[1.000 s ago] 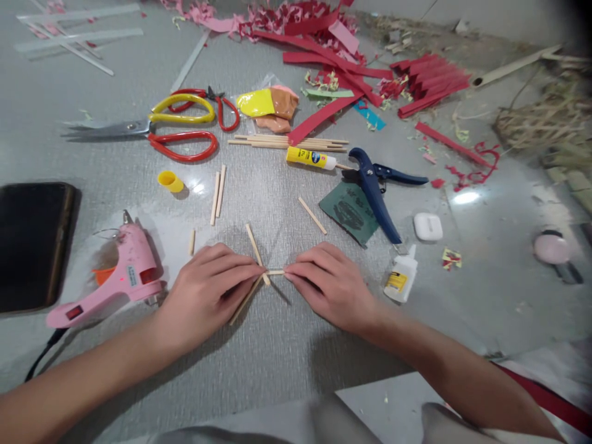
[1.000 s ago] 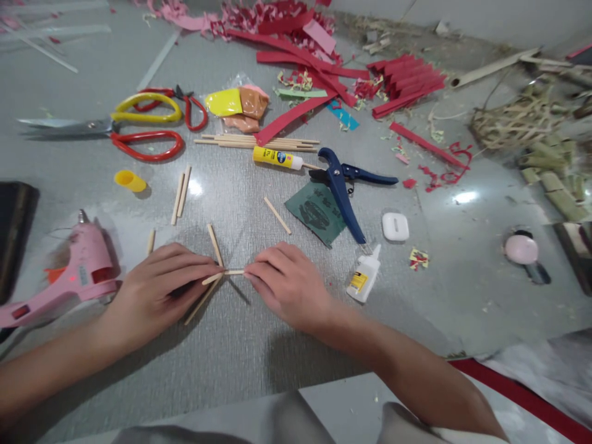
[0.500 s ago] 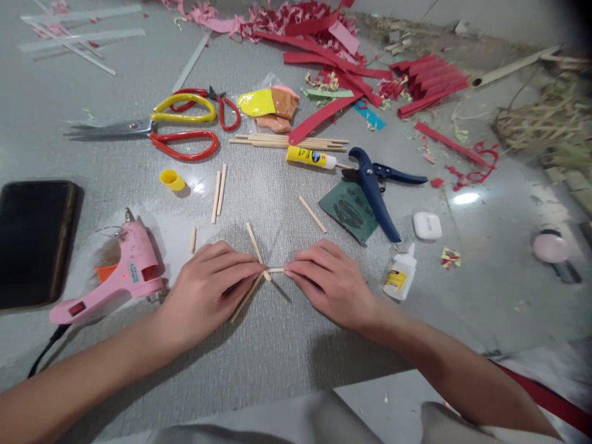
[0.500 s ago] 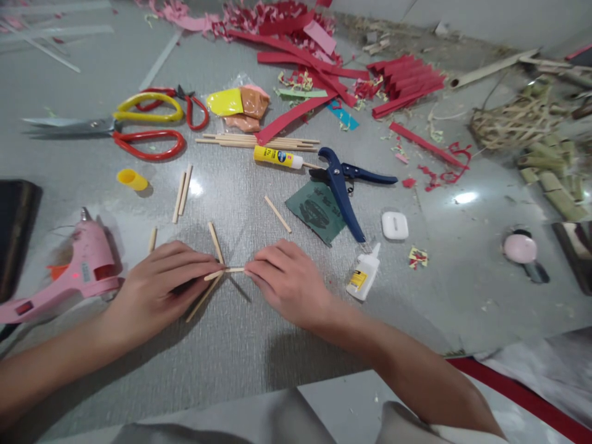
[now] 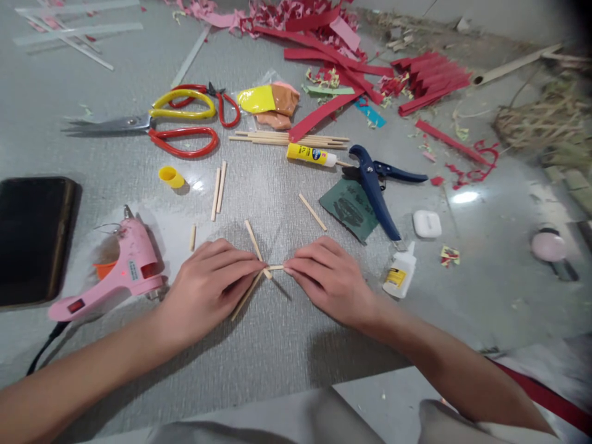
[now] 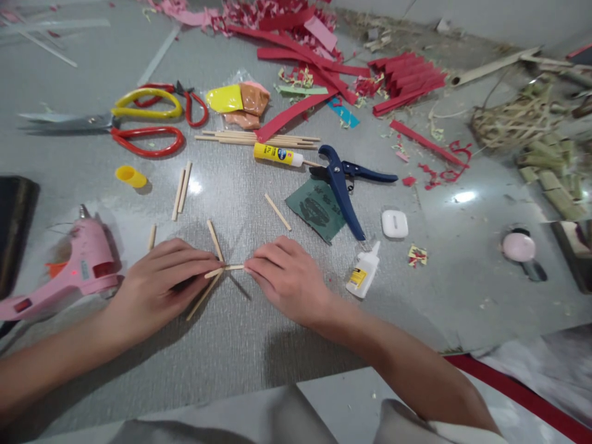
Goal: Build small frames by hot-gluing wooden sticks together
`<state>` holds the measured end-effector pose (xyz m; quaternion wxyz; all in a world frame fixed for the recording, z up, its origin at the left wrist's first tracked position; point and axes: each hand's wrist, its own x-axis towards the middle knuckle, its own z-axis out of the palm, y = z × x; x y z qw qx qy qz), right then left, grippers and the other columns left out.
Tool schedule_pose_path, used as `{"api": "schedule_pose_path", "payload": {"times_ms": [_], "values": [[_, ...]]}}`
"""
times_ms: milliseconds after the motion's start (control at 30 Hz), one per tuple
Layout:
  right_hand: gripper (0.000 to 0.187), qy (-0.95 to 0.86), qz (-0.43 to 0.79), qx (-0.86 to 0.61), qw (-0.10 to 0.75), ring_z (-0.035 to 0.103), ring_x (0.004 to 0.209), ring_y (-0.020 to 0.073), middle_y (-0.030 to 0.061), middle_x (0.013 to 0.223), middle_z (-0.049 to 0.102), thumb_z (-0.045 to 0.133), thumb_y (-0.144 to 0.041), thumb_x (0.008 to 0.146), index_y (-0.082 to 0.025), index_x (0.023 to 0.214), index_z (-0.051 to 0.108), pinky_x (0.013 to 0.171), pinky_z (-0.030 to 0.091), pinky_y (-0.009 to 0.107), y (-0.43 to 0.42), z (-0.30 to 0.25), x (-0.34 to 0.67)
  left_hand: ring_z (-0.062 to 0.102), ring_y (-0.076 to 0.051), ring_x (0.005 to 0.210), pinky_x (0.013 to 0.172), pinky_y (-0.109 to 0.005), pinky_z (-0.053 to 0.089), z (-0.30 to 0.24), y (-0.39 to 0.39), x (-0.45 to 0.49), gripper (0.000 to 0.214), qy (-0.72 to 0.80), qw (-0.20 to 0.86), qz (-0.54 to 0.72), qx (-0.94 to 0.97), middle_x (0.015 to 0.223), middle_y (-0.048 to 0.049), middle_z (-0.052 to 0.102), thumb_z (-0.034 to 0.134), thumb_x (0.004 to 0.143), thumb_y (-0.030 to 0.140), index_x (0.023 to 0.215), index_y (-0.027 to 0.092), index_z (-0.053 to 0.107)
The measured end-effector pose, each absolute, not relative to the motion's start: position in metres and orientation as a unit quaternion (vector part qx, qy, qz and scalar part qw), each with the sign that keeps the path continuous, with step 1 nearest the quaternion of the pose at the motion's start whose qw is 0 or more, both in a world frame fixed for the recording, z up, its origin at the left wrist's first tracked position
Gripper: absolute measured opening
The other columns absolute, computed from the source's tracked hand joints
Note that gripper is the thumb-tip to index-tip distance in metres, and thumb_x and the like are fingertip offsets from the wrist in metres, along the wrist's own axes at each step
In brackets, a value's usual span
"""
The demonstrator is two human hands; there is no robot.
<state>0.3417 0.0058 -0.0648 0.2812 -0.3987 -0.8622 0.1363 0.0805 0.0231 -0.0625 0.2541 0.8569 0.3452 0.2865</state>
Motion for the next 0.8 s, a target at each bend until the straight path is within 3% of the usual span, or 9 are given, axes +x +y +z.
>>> {"api": "schedule_pose_path", "payload": {"times_ms": [800], "values": [[0.013, -0.854, 0.134, -0.398, 0.309, 0.064, 0.088, 0.0201, 0.0057, 0.095, 0.075, 0.064, -0.021, 0.105, -0.02, 0.103, 0.076, 0.083, 0.055, 0.037, 0.0042, -0.0641, 0.3407, 0.068, -0.019, 0.085, 0.08, -0.035, 0.053, -0.0557, 0.0226, 0.0848, 0.019, 0.343, 0.269, 0.318, 0.842, 0.098, -0.0058, 0.08, 0.062, 0.1, 0.011, 0.109, 0.02, 0.076]]}}
